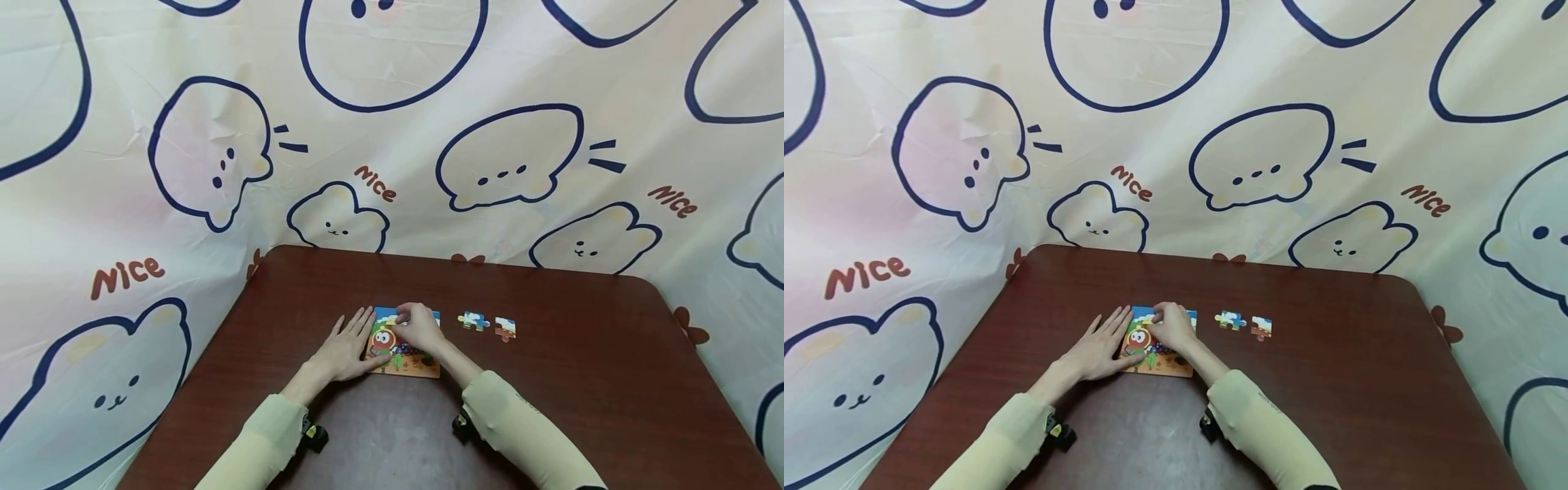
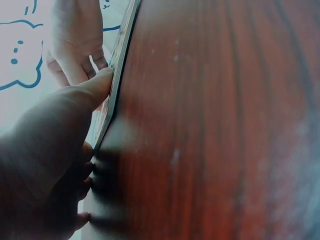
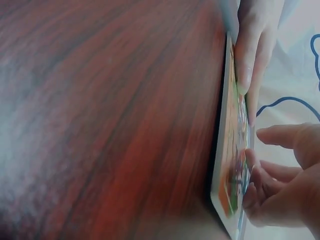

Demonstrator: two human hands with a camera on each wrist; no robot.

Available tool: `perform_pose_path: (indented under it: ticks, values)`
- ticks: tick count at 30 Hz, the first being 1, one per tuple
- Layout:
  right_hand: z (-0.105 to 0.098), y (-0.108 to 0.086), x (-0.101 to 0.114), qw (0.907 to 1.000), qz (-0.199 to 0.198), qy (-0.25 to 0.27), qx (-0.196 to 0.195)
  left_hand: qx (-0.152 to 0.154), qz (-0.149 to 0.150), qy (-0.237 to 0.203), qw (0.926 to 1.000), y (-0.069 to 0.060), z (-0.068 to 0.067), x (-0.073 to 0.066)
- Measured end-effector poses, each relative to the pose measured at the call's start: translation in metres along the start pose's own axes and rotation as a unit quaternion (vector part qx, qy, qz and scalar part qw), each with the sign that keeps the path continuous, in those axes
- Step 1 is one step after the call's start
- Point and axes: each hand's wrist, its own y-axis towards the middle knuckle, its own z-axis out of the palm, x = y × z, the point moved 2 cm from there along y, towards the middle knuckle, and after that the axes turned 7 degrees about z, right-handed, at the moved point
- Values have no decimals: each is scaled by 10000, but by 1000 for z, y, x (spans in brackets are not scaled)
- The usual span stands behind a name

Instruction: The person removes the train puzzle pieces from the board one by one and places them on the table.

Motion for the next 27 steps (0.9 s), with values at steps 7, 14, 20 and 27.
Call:
perform_pose_path:
  ticks: [7,14,20,27]
  values:
    - [4,1,3,9999,-13,-149,-54,-1,28,32,10000,0,1,0]
    - [7,2,2,9998,-8,-169,-73,-93,67,11,9999,-1,1,1]
    - [9,2,0,9998,83,-160,-86,-48,59,14,10000,-1,2,2]
    - [9,4,-1,9997,140,-129,-123,-48,26,36,10000,1,2,3]
